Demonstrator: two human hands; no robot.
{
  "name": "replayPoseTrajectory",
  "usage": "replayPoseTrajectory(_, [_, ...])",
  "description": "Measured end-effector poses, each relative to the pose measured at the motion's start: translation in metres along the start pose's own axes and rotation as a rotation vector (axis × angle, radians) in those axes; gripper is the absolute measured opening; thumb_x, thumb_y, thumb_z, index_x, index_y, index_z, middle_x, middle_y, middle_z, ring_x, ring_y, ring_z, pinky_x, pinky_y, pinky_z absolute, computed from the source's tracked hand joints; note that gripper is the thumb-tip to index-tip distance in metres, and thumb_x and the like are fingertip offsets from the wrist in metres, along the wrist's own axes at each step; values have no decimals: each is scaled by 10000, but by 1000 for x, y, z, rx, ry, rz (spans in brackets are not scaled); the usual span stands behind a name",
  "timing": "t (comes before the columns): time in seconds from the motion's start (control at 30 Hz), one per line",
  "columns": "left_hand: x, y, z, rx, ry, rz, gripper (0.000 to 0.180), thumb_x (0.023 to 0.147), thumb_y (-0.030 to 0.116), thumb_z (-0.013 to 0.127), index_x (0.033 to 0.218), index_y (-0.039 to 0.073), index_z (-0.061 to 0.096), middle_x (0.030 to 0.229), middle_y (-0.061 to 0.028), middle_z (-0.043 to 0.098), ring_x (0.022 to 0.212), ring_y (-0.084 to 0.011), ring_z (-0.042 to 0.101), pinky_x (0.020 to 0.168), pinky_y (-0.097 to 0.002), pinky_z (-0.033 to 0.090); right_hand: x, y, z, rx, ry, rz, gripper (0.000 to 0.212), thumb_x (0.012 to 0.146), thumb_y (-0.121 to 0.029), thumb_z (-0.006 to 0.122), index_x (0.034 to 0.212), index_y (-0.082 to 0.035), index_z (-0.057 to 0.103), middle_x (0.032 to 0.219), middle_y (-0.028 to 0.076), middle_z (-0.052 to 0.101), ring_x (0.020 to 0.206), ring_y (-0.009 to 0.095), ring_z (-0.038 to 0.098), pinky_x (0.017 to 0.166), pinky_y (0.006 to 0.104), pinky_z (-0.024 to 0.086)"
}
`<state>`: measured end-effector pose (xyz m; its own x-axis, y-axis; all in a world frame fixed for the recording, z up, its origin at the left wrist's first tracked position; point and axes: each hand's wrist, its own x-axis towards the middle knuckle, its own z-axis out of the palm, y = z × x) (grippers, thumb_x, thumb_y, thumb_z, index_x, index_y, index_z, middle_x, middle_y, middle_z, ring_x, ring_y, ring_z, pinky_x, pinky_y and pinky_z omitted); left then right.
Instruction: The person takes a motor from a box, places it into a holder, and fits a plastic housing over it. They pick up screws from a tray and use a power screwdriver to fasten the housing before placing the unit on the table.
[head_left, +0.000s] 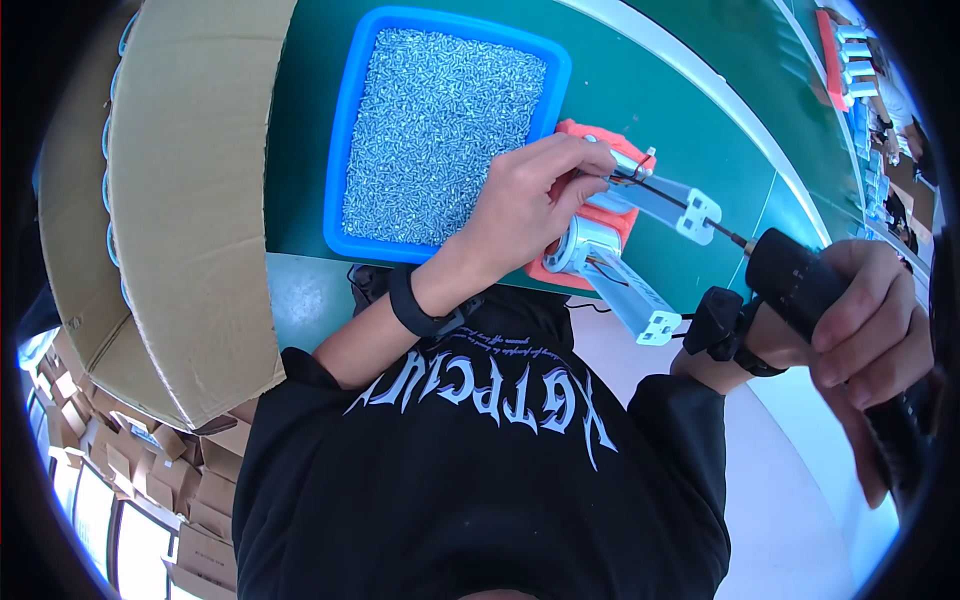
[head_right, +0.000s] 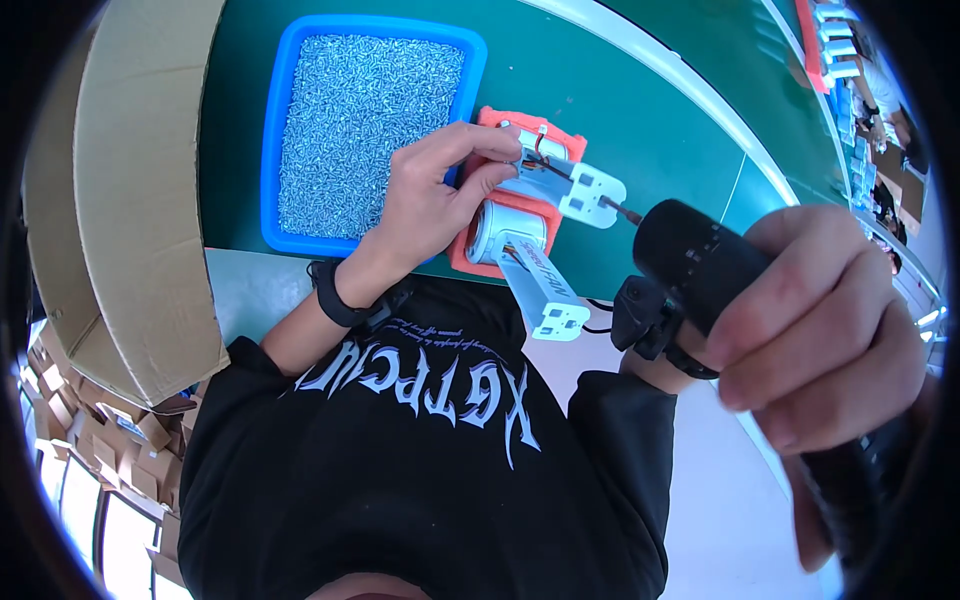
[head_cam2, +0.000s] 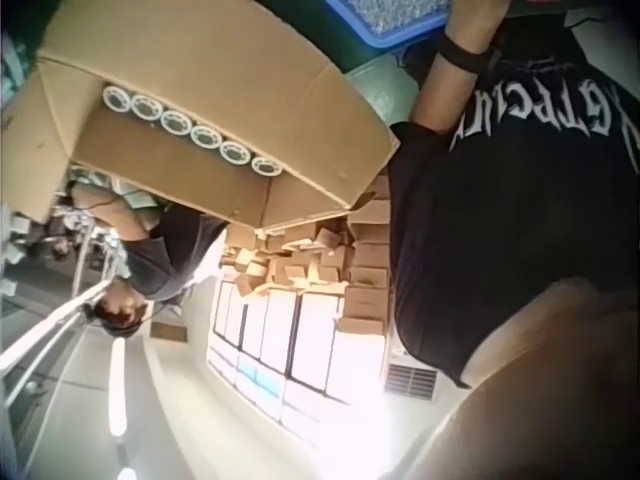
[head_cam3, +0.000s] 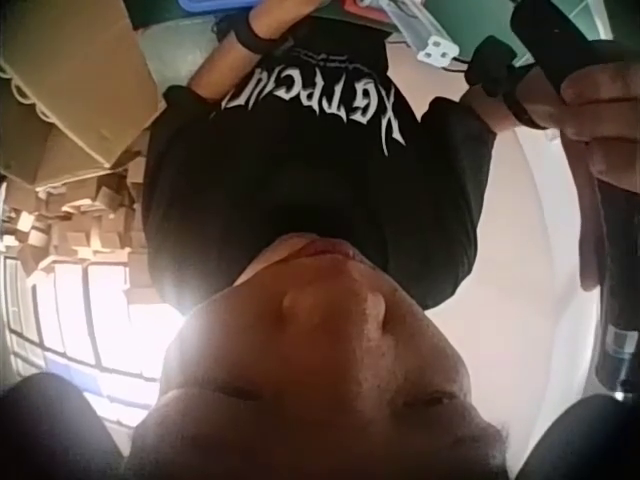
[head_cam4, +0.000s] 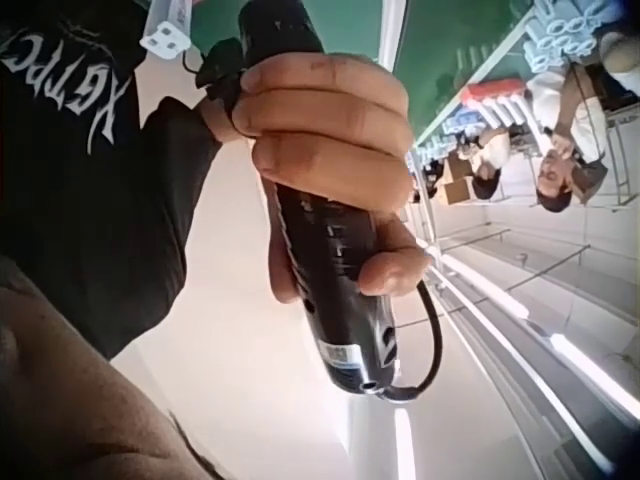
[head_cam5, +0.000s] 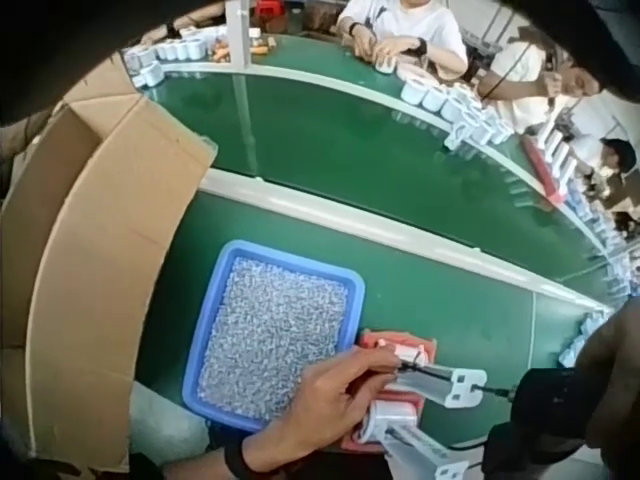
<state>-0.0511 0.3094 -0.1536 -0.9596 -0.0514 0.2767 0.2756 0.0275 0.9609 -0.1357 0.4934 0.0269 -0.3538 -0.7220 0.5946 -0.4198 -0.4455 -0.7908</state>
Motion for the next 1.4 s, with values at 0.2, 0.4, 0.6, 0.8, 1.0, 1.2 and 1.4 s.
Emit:
replayPoseTrajectory(0.2, [0, 3, 0, 36, -31, 4, 150, 769, -27, 656, 904, 32, 629, 810, -84, 645, 690, -218, 648, 589, -291, 523, -13, -9, 5, -28, 145, -87, 503, 698, -541, 751, 774, -88, 547, 740, 21, 595, 586, 136, 634, 562, 229, 565])
replayPoseTrajectory(0.4, [4, 9, -1, 83, -72, 5, 139, 769, -15, 658, 891, 41, 625, 790, -78, 641, 687, -218, 644, 582, -292, 516, -17, -9, 18, -101, 363, -116, 689, 571, -730, 712, 1009, -207, 617, 675, -35, 598, 485, 69, 582, 463, 171, 466])
replayPoseTrajectory(0.6, [-1, 2, 0, 136, -50, 37, 138, 754, -21, 668, 867, 41, 620, 776, -76, 634, 676, -213, 637, 567, -300, 500, -15, -11, 23, -139, 279, -207, 471, 707, -509, 758, 830, -101, 557, 703, -2, 591, 543, 103, 618, 515, 217, 556])
replayPoseTrajectory(0.8, [-3, 10, -4, 10, -22, -30, 154, 738, -40, 673, 869, 34, 645, 798, -82, 648, 683, -194, 638, 590, -288, 494, -26, -34, 21, -43, 412, -262, 524, 689, -568, 734, 940, -128, 599, 662, -20, 594, 498, 91, 603, 507, 205, 550])
replayPoseTrajectory(1.0, [-8, 7, -8, -87, -87, -51, 174, 734, -61, 662, 881, 31, 679, 803, -92, 653, 679, -185, 638, 566, -253, 475, -32, -36, 20, -6, 487, -258, 607, 649, -683, 695, 978, -179, 614, 632, -37, 600, 477, 79, 604, 521, 194, 547])
replayPoseTrajectory(1.2, [-8, 10, -3, -159, -104, -54, 204, 739, -94, 616, 888, 22, 693, 843, -101, 671, 686, -196, 642, 576, -270, 494, -36, -36, 16, 6, 480, -230, 607, 654, -672, 698, 981, -167, 617, 644, -33, 609, 491, 88, 617, 535, 199, 558])
replayPoseTrajectory(1.4, [-8, 8, -3, -52, -88, 116, 269, 718, -138, 551, 892, 7, 696, 837, -109, 679, 699, -215, 656, 595, -303, 521, -39, -42, 9, -13, 444, -227, 595, 639, -667, 714, 956, -169, 641, 649, -34, 611, 497, 88, 621, 542, 203, 563])
